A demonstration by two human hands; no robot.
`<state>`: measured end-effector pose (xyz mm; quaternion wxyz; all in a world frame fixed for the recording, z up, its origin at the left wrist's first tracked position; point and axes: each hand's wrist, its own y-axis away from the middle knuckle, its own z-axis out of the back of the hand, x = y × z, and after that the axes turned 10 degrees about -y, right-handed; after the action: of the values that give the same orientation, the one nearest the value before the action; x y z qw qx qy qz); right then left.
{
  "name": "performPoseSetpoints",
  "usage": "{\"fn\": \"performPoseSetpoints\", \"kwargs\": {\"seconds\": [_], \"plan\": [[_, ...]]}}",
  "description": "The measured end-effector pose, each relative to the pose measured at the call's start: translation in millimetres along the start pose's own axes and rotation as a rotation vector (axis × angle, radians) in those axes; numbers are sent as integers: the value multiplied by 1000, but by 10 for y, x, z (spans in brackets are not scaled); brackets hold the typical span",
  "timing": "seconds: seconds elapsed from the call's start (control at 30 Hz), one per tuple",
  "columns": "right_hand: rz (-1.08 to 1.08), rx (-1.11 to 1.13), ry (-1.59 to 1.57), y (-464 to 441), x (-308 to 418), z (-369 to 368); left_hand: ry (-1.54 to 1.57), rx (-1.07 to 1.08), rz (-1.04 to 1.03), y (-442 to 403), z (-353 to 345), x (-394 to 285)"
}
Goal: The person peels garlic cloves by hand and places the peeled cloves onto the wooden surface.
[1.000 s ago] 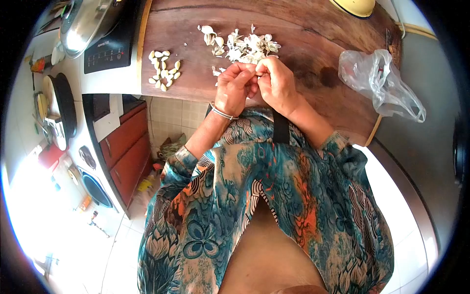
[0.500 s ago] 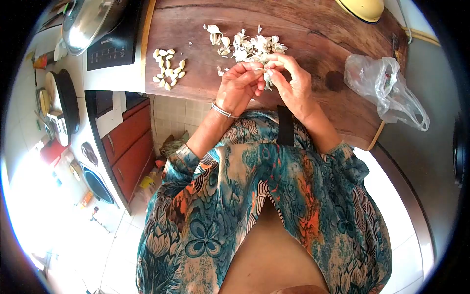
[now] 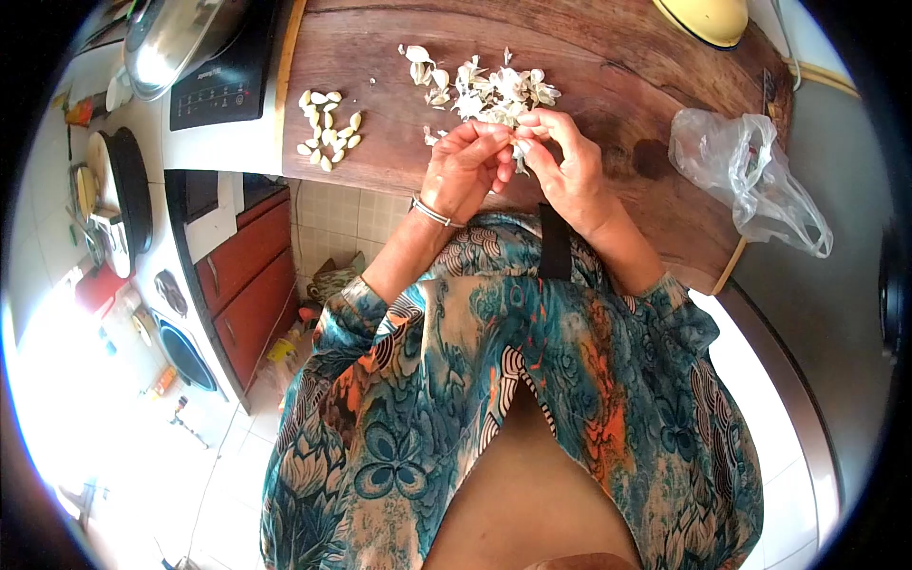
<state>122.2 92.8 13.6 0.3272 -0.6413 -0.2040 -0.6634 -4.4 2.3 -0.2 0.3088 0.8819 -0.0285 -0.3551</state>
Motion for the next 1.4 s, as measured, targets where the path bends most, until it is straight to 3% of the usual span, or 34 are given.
{"fn": "performPoseSetpoints", "kwargs": {"seconds": [0.43,0.57,0.97,1.07,1.17,1.4], "plan": [[72,17,129,51,-69,-37,-193,-76,4,45,-77,-1],[-50,-41,16,38,-87,-47,-244,-139,-17,1,-76,8],[-465,-141,-427,-7,-94,-6,-90,-57,28,-46,-14,32],[-499,-263,-500,-36,-70,-26,-467,-208,-257,-29,-122,13],[-469,-277,-482,-35,-104,-28,-624,-173,-517,-54,-79,124],[-441,-221,-441,-6,-100,-35,-378,-82,-167,-27,-54,44]]}}
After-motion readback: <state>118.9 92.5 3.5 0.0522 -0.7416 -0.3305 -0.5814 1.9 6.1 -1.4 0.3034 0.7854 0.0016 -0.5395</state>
